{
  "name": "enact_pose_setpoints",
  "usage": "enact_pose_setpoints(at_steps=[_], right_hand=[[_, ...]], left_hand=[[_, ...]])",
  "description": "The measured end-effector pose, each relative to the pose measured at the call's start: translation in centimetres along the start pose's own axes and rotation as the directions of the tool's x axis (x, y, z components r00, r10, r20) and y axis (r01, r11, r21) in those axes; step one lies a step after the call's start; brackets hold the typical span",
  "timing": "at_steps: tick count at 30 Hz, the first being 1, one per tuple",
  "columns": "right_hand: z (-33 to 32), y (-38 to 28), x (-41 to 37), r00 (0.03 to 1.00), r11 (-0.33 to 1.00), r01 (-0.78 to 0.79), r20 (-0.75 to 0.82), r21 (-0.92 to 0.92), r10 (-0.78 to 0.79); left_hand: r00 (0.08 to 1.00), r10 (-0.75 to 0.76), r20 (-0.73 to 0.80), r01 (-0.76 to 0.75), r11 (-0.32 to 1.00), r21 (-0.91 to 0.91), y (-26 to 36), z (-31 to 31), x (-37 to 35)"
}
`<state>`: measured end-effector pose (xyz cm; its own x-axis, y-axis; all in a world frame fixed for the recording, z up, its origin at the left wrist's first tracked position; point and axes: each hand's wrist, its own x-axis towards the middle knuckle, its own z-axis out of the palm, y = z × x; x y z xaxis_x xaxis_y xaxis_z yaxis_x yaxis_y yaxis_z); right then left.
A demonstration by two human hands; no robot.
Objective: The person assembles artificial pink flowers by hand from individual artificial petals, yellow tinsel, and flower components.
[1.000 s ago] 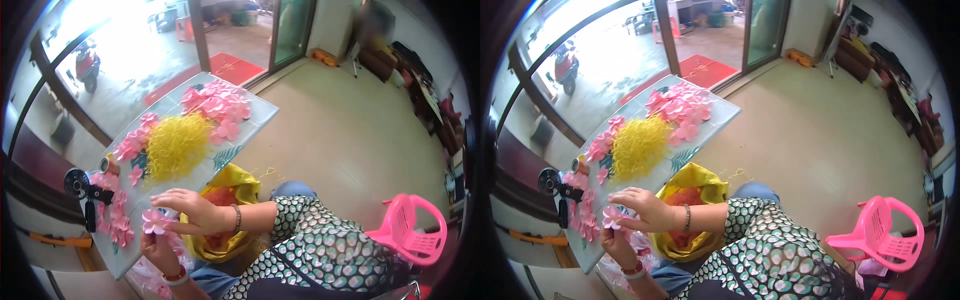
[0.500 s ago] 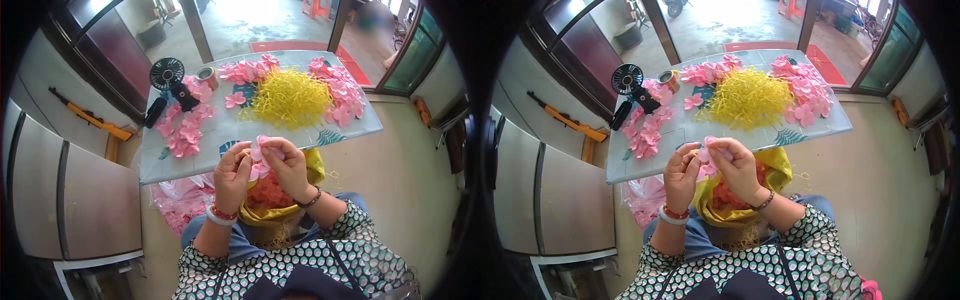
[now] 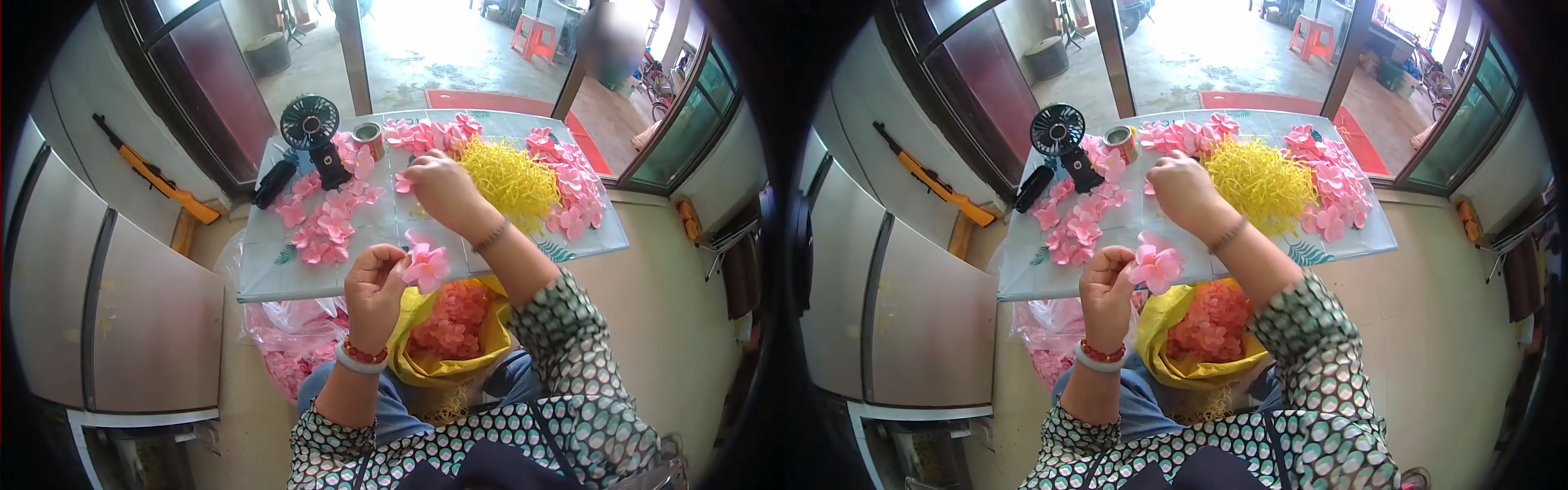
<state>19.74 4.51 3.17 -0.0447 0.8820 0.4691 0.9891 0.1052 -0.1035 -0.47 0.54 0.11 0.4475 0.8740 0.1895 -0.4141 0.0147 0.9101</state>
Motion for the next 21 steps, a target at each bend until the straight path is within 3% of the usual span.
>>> enact_pose_setpoints(at_steps=[2,4,5,9,12,16,19,21], right_hand=[[2.8,0.7,2.2,0.964,0.970,0.052,0.264,-0.238,0.013],[3.5,0.1,3.7,0.897,0.926,0.090,0.434,-0.367,0.084],[3.5,0.4,3.8,0.896,0.912,0.135,0.441,-0.387,0.055],[4.9,3.0,4.3,0.940,0.918,-0.019,0.305,-0.397,0.151],[2.2,2.8,3.7,0.969,0.967,-0.211,0.100,-0.142,0.227],[-0.2,2.7,3.1,0.931,0.959,-0.274,0.228,-0.076,0.285],[-0.9,2.6,2.5,0.923,0.949,-0.309,0.220,-0.066,0.315],[-1.0,2.5,2.1,0.954,0.960,-0.271,0.112,-0.068,0.277]], left_hand=[[0.998,0.031,0.046,-0.032,0.999,0.013,0.4,-0.5,0.1],[0.994,0.078,0.072,-0.079,0.997,0.018,0.2,-1.2,0.5],[0.990,0.108,0.095,-0.110,0.994,0.015,-0.1,-1.7,0.6],[0.996,0.049,0.068,-0.045,0.998,-0.054,0.6,-2.0,0.5],[0.996,-0.023,0.083,0.030,0.996,-0.081,0.8,-2.3,0.3],[0.996,-0.041,0.074,0.045,0.998,-0.052,0.9,-1.8,0.2],[0.997,-0.033,0.069,0.036,0.999,-0.032,0.6,-1.4,0.0],[0.996,-0.021,0.091,0.025,0.999,-0.043,0.4,-1.1,0.0]])
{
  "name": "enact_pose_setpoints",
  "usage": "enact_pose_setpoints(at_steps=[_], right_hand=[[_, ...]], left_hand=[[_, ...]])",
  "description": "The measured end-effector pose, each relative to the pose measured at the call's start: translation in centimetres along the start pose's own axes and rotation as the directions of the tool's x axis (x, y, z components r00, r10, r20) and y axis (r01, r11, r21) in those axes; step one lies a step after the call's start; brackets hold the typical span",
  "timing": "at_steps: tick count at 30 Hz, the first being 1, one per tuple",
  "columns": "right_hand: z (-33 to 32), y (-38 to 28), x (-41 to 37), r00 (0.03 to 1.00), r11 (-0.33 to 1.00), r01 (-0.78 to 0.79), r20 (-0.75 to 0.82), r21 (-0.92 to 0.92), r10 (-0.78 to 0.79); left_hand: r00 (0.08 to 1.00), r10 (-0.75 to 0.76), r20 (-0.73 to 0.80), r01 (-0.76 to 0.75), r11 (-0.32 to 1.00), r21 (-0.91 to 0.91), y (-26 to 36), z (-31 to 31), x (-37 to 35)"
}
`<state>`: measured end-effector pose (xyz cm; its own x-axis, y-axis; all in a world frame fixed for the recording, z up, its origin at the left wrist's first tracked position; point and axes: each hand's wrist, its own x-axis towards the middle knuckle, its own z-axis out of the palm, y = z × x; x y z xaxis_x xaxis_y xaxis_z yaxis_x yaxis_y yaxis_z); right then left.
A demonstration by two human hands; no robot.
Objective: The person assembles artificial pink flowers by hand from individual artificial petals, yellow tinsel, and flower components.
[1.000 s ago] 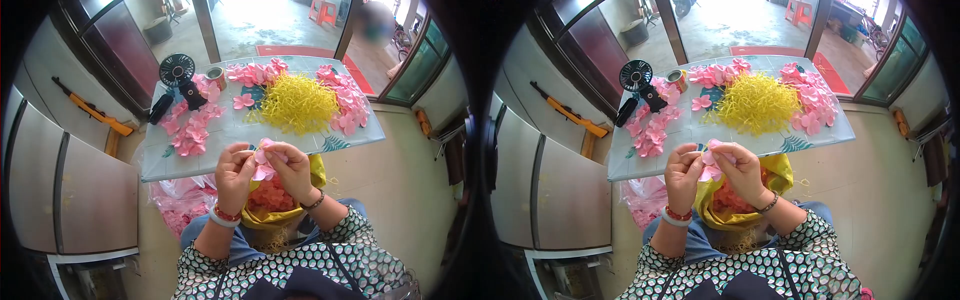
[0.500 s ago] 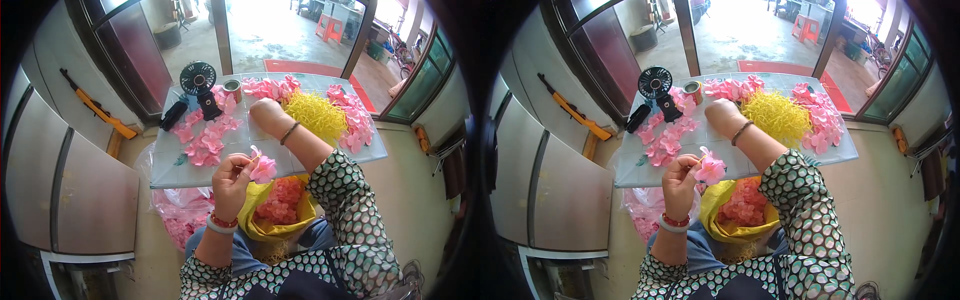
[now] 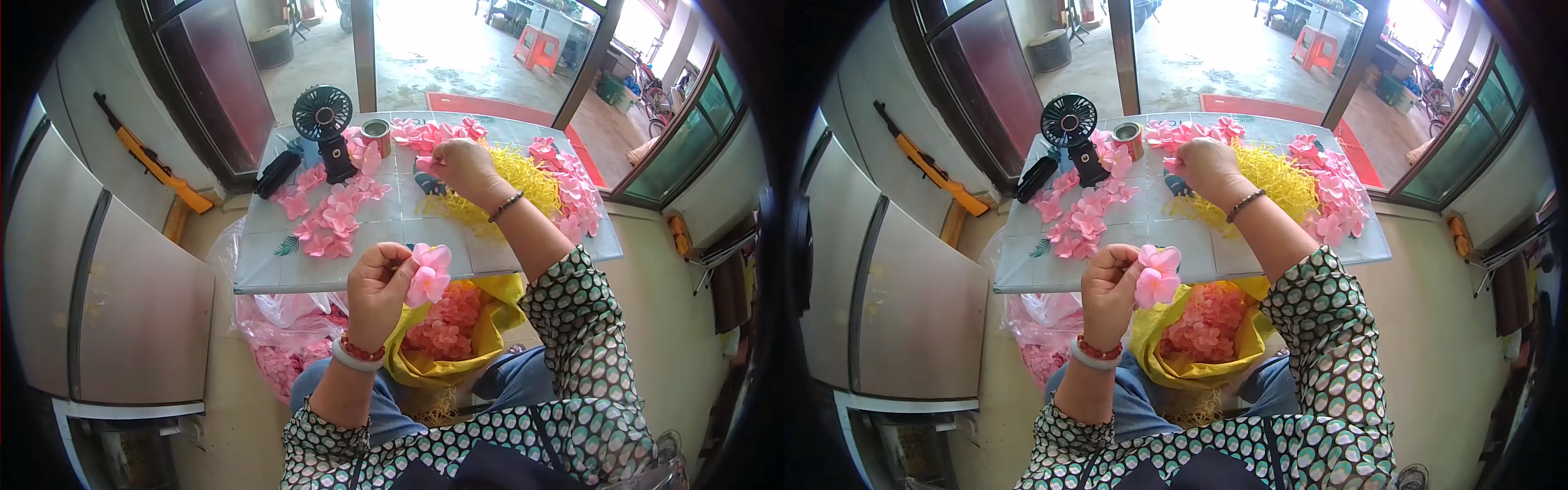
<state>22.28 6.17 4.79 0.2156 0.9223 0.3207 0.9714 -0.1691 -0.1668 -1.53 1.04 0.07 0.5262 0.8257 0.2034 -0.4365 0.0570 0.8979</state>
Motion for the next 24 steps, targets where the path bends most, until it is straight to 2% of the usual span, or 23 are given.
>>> enact_pose_setpoints(at_steps=[1,4,7,10,16,19,20,22,24], right_hand=[[-0.1,0.0,-0.1,0.998,1.000,0.020,-0.056,-0.006,-0.020],[-0.6,0.2,-0.2,0.996,0.996,0.070,-0.044,-0.046,-0.072],[0.3,1.1,0.6,0.999,0.994,0.031,0.022,-0.105,-0.028],[-0.5,1.3,-0.1,0.996,0.995,0.087,-0.025,-0.057,-0.088],[-2.0,0.0,-1.6,0.997,0.999,0.039,-0.067,0.019,-0.038],[-3.0,-0.2,-2.4,0.983,0.986,0.051,-0.181,0.156,-0.023],[-3.6,-0.2,-2.9,0.987,0.933,-0.029,-0.138,0.360,0.083],[-5.8,-2.3,-5.3,0.964,0.683,-0.201,0.016,0.702,0.267],[-5.7,-3.2,-8.0,0.963,0.519,-0.087,-0.061,0.850,0.262]], left_hand=[[1.000,0.013,0.019,-0.013,1.000,-0.016,-0.1,0.2,0.0],[0.999,0.030,0.031,-0.030,0.999,0.019,-0.5,0.4,0.0],[1.000,0.013,0.027,-0.015,0.998,0.058,-0.7,0.2,0.0],[1.000,0.004,0.030,-0.005,0.998,0.065,-0.7,0.1,0.0],[0.997,-0.009,0.078,0.002,0.997,0.081,-0.3,0.4,-0.3],[0.998,-0.017,0.053,0.013,0.997,0.070,-0.7,0.4,-0.3],[0.999,-0.016,0.034,0.014,0.998,0.066,-1.0,0.5,-0.3],[1.000,0.012,-0.017,-0.011,0.998,0.067,-0.4,1.2,-0.4],[0.999,0.023,-0.034,-0.020,0.995,0.102,-0.4,1.7,-0.8]])
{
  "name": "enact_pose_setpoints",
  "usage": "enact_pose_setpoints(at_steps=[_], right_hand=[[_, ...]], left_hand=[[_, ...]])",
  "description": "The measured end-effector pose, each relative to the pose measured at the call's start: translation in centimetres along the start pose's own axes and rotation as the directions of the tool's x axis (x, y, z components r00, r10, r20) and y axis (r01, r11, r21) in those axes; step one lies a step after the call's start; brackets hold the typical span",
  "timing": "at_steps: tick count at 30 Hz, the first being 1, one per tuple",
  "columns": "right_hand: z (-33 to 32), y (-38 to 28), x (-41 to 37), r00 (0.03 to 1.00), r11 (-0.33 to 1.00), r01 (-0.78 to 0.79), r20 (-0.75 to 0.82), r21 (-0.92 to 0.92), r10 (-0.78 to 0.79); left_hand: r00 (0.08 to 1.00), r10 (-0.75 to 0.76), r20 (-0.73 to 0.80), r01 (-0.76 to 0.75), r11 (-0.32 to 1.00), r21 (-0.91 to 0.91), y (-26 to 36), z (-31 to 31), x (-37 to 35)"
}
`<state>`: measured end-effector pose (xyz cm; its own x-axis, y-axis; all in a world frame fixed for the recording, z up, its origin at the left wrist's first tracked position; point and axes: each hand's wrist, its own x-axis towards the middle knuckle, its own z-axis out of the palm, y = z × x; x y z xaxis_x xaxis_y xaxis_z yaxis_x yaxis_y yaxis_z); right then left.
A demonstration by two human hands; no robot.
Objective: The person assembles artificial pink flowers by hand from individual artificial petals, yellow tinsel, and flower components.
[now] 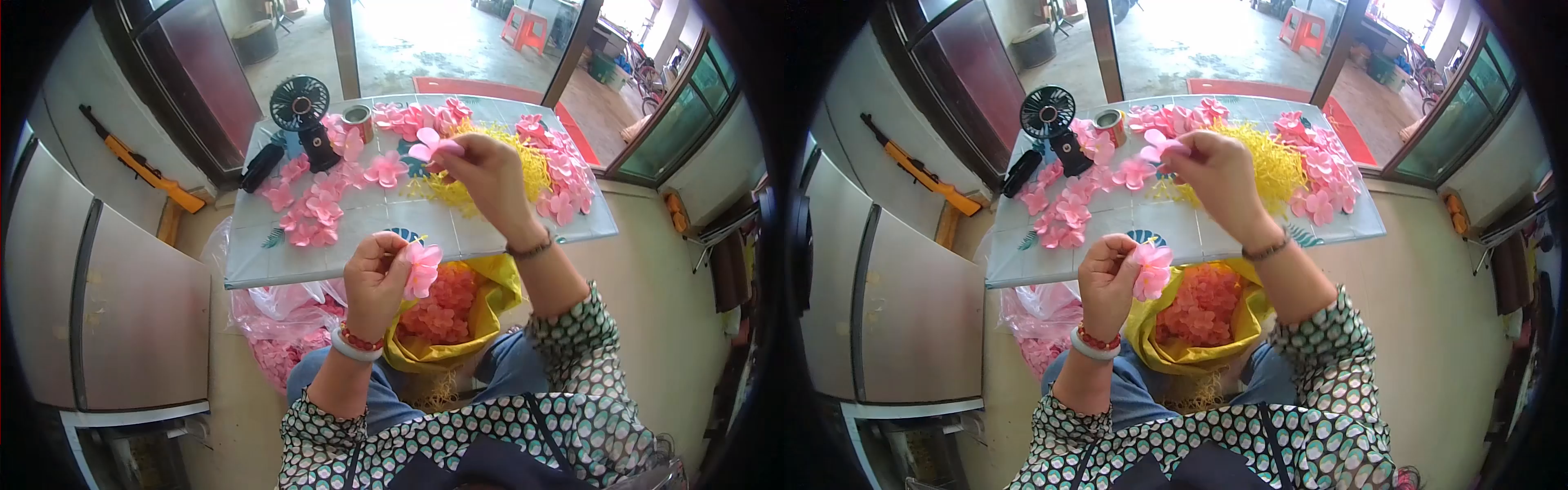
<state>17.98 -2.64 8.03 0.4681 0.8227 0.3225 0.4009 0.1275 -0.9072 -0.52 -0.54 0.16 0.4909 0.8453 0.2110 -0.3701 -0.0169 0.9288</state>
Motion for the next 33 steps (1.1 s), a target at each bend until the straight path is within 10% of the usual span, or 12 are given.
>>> enact_pose_setpoints(at_steps=[7,11,14,33], right_hand=[[2.9,3.5,-8.5,0.979,0.935,0.127,-0.191,0.332,-0.066],[2.6,5.0,-9.8,0.940,0.545,-0.272,0.098,0.793,0.326],[2.5,5.3,-10.2,0.926,0.389,-0.336,0.226,0.858,0.302],[3.8,4.0,-11.0,0.930,0.495,-0.338,0.204,0.800,0.305]], left_hand=[[0.965,0.253,0.062,-0.260,0.914,0.312,-1.7,1.1,-0.8],[0.949,0.311,0.045,-0.304,0.872,0.385,-1.7,1.5,-0.9],[0.940,0.342,0.008,-0.312,0.848,0.429,-1.8,1.7,-0.6],[0.947,0.313,-0.072,-0.239,0.837,0.492,-1.5,1.2,-0.8]])
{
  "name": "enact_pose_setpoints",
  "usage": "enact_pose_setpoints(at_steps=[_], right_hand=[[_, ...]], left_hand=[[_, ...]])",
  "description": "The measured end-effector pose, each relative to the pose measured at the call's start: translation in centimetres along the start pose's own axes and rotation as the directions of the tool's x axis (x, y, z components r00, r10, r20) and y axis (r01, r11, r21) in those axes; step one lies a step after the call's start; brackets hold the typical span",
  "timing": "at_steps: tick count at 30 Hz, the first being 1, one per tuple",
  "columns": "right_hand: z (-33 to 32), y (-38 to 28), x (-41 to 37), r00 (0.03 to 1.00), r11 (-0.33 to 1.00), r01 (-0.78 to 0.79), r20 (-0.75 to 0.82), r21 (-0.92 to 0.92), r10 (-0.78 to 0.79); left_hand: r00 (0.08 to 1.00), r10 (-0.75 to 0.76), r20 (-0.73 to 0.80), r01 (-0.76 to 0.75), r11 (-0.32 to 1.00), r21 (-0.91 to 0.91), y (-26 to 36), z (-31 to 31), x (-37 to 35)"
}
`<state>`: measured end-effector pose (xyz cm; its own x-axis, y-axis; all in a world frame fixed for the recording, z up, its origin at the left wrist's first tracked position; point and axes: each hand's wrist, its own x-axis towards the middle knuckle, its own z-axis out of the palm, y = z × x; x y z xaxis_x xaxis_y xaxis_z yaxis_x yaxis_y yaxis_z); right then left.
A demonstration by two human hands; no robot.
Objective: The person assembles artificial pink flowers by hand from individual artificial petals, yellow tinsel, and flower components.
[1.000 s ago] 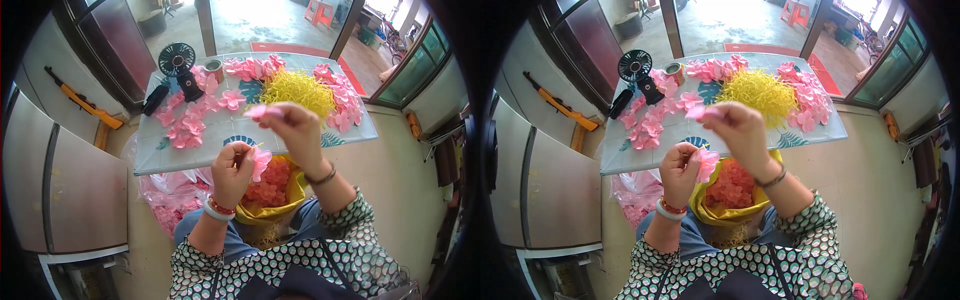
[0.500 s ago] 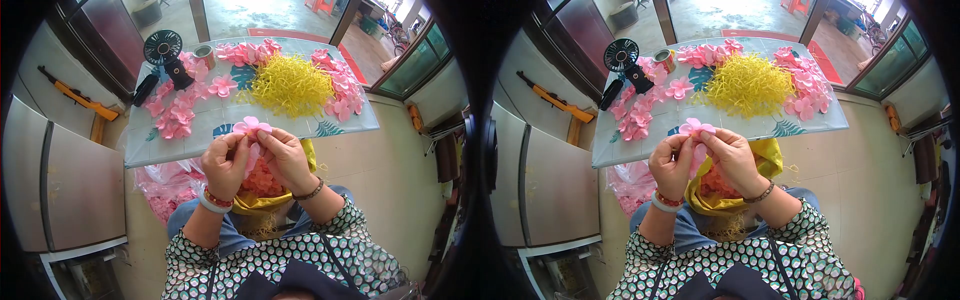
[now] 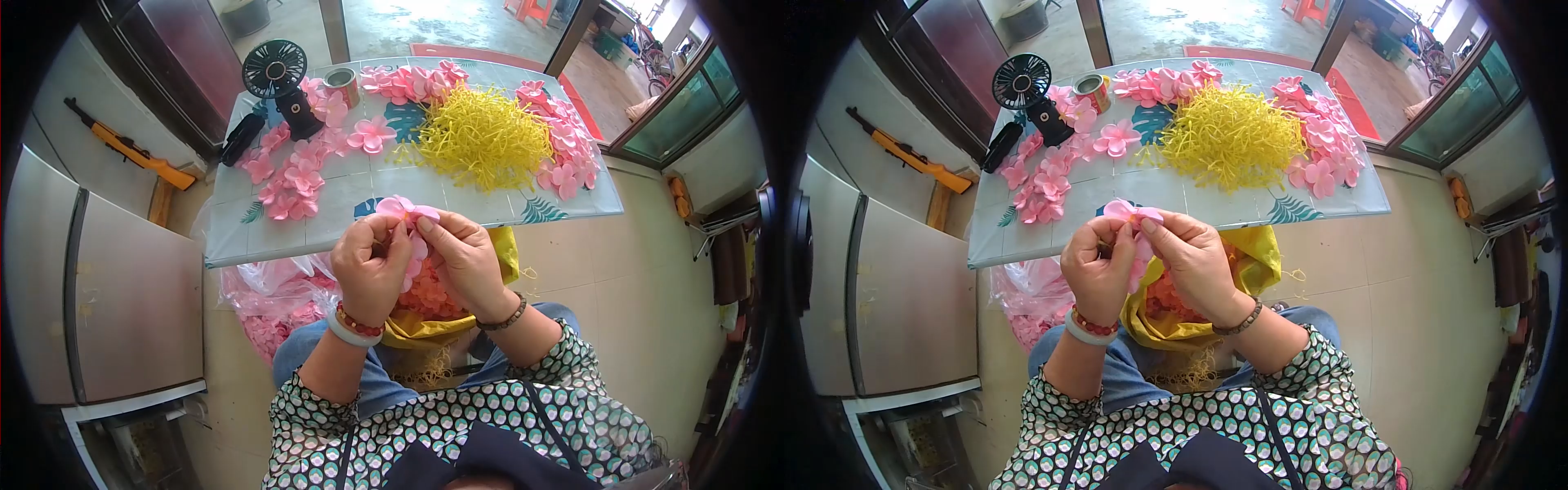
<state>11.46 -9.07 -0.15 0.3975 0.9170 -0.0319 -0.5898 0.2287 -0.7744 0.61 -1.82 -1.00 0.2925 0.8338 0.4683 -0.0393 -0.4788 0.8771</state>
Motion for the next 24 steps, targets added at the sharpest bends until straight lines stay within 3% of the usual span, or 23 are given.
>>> enact_pose_setpoints(at_steps=[2,5,8,12,14,17,19,21,22,23,24], right_hand=[[0.2,0.1,-0.1,0.999,0.998,0.049,-0.015,-0.046,-0.050],[0.0,0.2,-0.1,0.973,0.920,0.229,0.058,-0.319,-0.222],[-0.4,0.2,-0.3,0.974,0.885,0.227,0.092,-0.406,-0.208],[-0.4,0.5,-0.3,0.872,0.656,0.487,0.275,-0.577,-0.406],[-0.3,0.4,-0.3,0.822,0.568,0.565,0.341,-0.599,-0.457],[0.4,-0.4,-0.7,0.860,0.609,0.501,0.277,-0.615,-0.428],[0.8,-1.1,-0.3,0.849,0.669,0.503,0.170,-0.546,-0.500],[0.7,-1.8,0.1,0.857,0.731,0.475,0.069,-0.490,-0.510],[-0.1,-2.1,0.0,0.897,0.727,0.423,0.135,-0.540,-0.422],[-1.1,-2.4,0.0,0.925,0.714,0.375,0.196,-0.591,-0.325],[-1.8,-2.6,0.0,0.943,0.693,0.330,0.249,-0.641,-0.219]], left_hand=[[1.000,-0.019,0.010,0.020,0.999,-0.029,0.1,0.0,0.0],[0.999,-0.012,0.029,0.013,1.000,-0.029,-0.1,-0.1,0.0],[0.995,-0.061,0.078,0.068,0.994,-0.091,-1.0,-0.1,-0.3],[0.975,-0.170,0.143,0.198,0.956,-0.214,1.1,-0.5,-0.2],[0.948,-0.264,0.176,0.313,0.870,-0.381,0.5,-0.4,0.0],[0.890,-0.361,0.279,0.449,0.581,-0.678,-0.5,-0.4,0.6],[0.874,-0.340,0.347,0.462,0.359,-0.811,-2.1,-0.5,0.7],[0.853,-0.342,0.394,0.503,0.343,-0.793,-2.4,-0.5,0.4],[0.843,-0.341,0.416,0.523,0.336,-0.783,-2.3,-0.5,0.4],[0.842,-0.195,0.503,0.538,0.234,-0.810,-3.1,-0.7,0.3],[0.844,-0.231,0.484,0.536,0.351,-0.768,-2.9,-0.6,0.1]])
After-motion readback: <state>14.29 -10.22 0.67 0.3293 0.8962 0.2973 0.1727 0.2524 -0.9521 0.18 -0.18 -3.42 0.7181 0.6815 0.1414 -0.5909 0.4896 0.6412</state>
